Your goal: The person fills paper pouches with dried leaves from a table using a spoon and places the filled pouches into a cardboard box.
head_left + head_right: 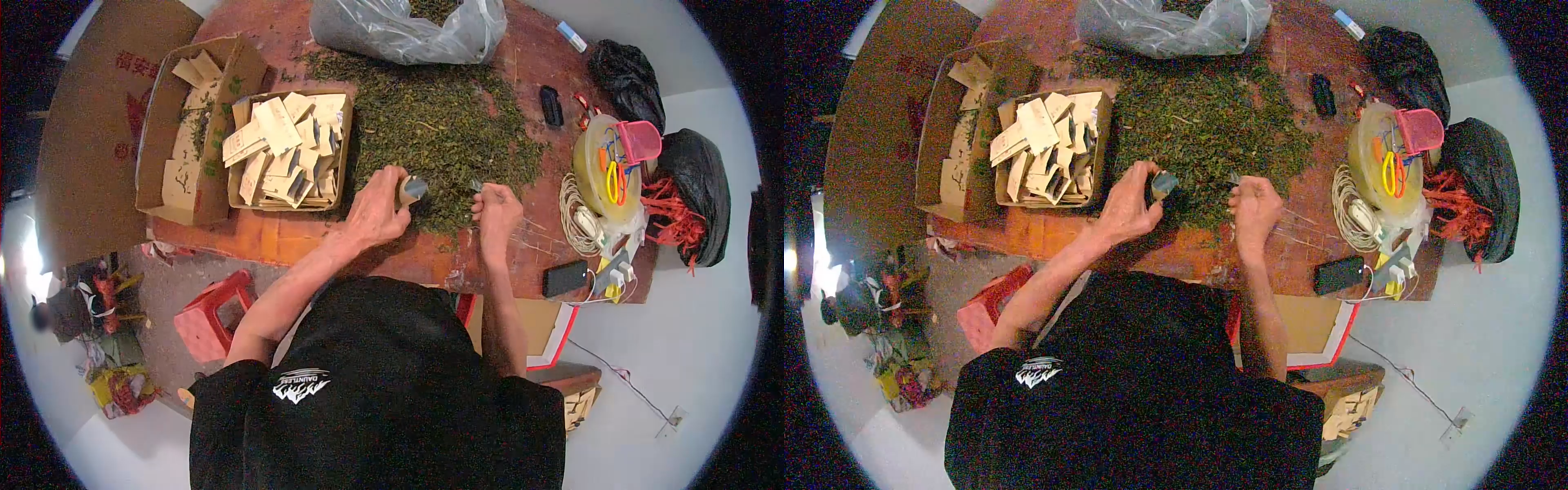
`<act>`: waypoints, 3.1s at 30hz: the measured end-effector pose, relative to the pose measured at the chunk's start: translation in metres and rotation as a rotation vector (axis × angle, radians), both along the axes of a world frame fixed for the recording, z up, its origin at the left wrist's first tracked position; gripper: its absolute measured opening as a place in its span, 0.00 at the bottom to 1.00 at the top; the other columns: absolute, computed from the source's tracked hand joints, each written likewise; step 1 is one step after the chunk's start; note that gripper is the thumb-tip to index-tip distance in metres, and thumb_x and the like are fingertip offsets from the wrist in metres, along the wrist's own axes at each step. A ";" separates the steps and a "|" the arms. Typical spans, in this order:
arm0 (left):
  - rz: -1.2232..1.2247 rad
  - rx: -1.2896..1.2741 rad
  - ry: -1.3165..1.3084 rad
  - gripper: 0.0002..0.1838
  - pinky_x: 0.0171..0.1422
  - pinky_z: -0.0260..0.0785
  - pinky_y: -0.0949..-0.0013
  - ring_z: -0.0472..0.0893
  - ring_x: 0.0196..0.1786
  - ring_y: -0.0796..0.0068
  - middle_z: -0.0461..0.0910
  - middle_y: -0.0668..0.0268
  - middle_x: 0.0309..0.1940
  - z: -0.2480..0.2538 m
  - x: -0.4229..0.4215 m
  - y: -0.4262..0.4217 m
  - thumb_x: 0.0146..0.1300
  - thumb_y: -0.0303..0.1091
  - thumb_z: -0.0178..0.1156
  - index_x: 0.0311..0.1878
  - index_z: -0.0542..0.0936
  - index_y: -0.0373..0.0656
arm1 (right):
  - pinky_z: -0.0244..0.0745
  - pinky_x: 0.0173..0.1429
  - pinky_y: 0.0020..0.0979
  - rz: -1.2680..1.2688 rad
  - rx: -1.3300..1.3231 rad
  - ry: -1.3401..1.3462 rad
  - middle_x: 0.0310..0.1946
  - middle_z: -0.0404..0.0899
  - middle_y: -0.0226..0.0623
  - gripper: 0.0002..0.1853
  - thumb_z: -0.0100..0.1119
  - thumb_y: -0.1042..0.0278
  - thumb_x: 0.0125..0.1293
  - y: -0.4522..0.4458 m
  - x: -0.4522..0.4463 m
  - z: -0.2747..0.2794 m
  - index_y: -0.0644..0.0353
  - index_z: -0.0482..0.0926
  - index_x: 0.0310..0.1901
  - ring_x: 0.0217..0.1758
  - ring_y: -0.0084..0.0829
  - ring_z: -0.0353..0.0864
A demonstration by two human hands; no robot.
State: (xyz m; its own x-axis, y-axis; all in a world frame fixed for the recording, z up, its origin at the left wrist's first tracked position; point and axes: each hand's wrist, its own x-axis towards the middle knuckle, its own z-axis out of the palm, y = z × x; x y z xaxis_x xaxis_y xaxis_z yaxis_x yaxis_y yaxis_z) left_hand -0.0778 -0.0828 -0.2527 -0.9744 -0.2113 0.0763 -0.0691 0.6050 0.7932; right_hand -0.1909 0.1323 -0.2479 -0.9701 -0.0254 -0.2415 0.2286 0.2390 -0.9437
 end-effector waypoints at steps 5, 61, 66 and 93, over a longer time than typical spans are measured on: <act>0.016 0.007 -0.015 0.28 0.61 0.71 0.44 0.77 0.55 0.34 0.76 0.41 0.49 0.003 -0.002 0.001 0.55 0.26 0.64 0.60 0.69 0.35 | 0.77 0.27 0.25 -0.027 -0.003 -0.041 0.30 0.86 0.37 0.07 0.61 0.71 0.75 -0.001 -0.001 0.009 0.65 0.84 0.45 0.26 0.22 0.82; 0.089 0.008 0.018 0.29 0.59 0.73 0.44 0.79 0.53 0.37 0.78 0.41 0.49 0.008 -0.008 0.006 0.57 0.27 0.64 0.62 0.68 0.33 | 0.80 0.38 0.41 0.295 0.715 0.828 0.34 0.85 0.48 0.07 0.62 0.79 0.67 0.013 0.021 0.047 0.63 0.87 0.45 0.33 0.46 0.86; 0.160 0.151 -0.019 0.27 0.58 0.72 0.44 0.79 0.50 0.39 0.77 0.40 0.47 0.015 -0.006 0.000 0.58 0.28 0.63 0.60 0.67 0.33 | 0.82 0.38 0.47 0.282 0.760 0.637 0.37 0.87 0.51 0.08 0.62 0.74 0.68 0.048 0.017 0.004 0.60 0.86 0.46 0.35 0.51 0.88; 0.099 0.008 -0.042 0.31 0.61 0.71 0.44 0.78 0.55 0.36 0.78 0.41 0.49 -0.003 -0.002 0.001 0.55 0.30 0.65 0.63 0.68 0.37 | 0.74 0.26 0.24 0.067 -0.013 -0.067 0.30 0.86 0.38 0.08 0.60 0.73 0.73 -0.012 0.009 -0.001 0.68 0.84 0.47 0.24 0.21 0.81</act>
State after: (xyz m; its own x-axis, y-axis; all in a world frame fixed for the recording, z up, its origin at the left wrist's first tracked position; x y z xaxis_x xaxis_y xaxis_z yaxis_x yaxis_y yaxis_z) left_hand -0.0800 -0.0814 -0.2562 -0.9510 -0.3074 0.0340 -0.1613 0.5869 0.7934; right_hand -0.1816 0.1204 -0.2488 -0.9476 -0.0932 -0.3054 0.2756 0.2440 -0.9298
